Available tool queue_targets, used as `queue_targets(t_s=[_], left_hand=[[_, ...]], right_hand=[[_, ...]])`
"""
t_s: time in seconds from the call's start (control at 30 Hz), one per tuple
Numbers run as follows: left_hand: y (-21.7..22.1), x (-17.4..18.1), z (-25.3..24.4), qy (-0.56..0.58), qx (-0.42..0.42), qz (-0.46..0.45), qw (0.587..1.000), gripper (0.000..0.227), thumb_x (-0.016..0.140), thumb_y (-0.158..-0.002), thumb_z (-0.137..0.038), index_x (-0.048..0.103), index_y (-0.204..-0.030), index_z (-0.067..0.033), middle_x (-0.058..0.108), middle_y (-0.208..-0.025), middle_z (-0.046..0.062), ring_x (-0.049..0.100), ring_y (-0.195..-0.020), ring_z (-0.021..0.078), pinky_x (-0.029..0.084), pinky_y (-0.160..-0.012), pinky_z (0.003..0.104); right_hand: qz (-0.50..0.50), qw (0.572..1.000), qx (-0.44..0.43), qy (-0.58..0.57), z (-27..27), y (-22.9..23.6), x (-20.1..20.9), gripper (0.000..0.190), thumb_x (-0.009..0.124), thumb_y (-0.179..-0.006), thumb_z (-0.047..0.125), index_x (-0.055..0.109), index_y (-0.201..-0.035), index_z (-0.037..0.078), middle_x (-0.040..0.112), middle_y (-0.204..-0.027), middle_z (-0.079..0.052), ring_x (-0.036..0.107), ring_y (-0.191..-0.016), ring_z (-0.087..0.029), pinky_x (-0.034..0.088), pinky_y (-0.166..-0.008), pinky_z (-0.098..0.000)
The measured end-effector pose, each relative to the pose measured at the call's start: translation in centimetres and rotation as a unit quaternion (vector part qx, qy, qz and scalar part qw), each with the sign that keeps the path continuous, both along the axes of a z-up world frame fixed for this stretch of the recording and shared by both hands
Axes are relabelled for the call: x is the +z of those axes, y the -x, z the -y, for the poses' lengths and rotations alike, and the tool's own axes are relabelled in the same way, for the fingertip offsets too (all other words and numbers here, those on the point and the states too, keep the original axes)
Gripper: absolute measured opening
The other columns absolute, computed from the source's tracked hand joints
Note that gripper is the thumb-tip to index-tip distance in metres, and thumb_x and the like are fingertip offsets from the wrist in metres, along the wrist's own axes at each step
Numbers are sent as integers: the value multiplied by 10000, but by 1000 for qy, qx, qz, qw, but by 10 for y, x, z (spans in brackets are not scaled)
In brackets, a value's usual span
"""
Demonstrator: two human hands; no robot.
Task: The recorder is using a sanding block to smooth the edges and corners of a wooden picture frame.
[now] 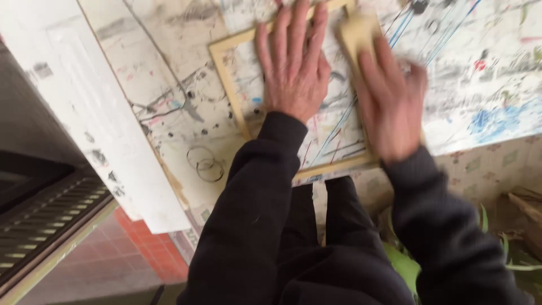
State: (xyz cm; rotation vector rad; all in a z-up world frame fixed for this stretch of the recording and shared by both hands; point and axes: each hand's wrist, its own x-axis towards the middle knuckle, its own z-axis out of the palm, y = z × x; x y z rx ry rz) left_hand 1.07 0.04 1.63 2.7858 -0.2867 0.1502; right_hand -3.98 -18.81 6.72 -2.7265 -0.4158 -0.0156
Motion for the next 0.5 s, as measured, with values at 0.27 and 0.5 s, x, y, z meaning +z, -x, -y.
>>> queue_targets(t_s=[0.27, 0.5], left_hand=[[0, 1, -12, 34, -6, -3, 999, 708, 612, -1065, -355, 292, -1653, -128, 265, -1715, 105, 275, -1599, 293, 111, -1343, 623], [-13, 21, -33, 37, -75, -26, 996, 706, 673, -1032, -314, 369, -1603, -30, 341, -1675, 142, 359, -1552, 292, 210, -1309, 571]], right_hand=[[-23, 970, -159, -181, 64, 90, 58, 456, 642, -1005, -30, 538, -1445, -93, 474, -1544, -381, 515, -1375, -430, 491, -1103, -464], [-81, 932, -286, -208, 109, 179, 40, 471, 585, -996, 61, 510, -1444, -60, 479, -1516, -395, 567, -1354, -398, 535, -1029, -429]])
